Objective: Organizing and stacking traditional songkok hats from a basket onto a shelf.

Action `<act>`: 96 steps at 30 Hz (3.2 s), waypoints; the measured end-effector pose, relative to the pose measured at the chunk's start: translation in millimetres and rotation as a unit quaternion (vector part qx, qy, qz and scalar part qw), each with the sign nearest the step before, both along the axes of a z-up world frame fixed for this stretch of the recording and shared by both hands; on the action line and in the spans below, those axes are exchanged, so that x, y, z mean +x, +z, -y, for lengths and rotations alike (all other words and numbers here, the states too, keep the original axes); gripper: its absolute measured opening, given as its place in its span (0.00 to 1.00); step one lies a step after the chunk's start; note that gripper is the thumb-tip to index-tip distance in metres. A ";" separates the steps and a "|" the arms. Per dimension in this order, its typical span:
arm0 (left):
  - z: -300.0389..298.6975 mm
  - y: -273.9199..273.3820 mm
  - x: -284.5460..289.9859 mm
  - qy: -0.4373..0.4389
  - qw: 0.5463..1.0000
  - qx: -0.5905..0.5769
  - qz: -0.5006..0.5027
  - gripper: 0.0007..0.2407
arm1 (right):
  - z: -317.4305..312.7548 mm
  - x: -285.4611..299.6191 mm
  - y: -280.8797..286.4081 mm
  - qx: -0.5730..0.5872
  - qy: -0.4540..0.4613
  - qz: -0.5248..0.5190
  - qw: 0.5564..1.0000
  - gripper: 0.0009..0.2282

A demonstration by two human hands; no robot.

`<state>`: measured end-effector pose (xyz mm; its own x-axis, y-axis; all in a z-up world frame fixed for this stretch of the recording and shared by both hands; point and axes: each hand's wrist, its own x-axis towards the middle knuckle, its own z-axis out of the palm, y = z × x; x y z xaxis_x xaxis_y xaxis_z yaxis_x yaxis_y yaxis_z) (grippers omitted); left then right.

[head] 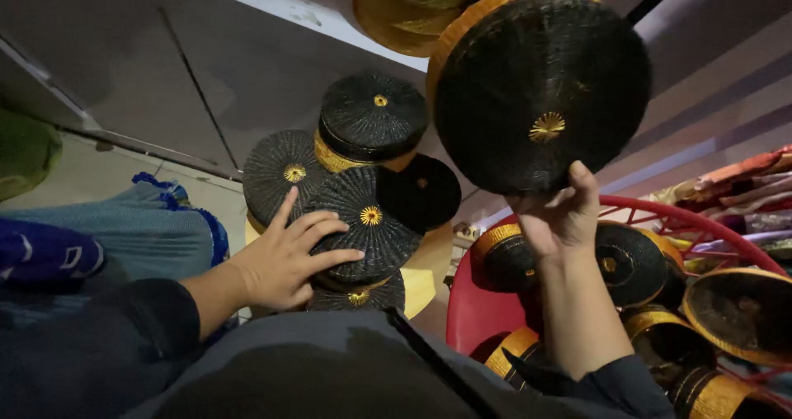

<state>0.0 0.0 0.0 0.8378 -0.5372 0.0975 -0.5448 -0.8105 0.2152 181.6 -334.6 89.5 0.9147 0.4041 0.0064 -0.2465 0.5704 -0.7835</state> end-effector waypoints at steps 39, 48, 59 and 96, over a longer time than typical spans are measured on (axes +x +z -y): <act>-37.9 82.5 119.8 0.184 0.401 -0.826 -0.349 0.48 | -90.2 21.2 -12.8 -0.072 0.174 0.015 0.982 0.39; -51.4 49.0 120.9 0.174 0.327 -0.873 -0.318 0.44 | -109.6 13.5 13.9 -0.050 0.150 0.024 0.987 0.38; -55.6 34.7 110.5 0.188 0.283 -0.888 -0.310 0.45 | -111.0 9.7 12.4 -0.027 0.123 -0.011 0.992 0.35; -95.3 66.0 90.6 0.248 0.262 -0.923 -0.137 0.26 | -93.5 -1.0 -58.7 -0.393 -0.045 -0.217 0.893 0.33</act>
<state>90.6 95.3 66.0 0.8711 0.3939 -0.2932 -0.2299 0.8548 0.4653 180.5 -241.1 30.8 0.7906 0.0534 -0.6101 -0.6056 -0.0799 -0.7918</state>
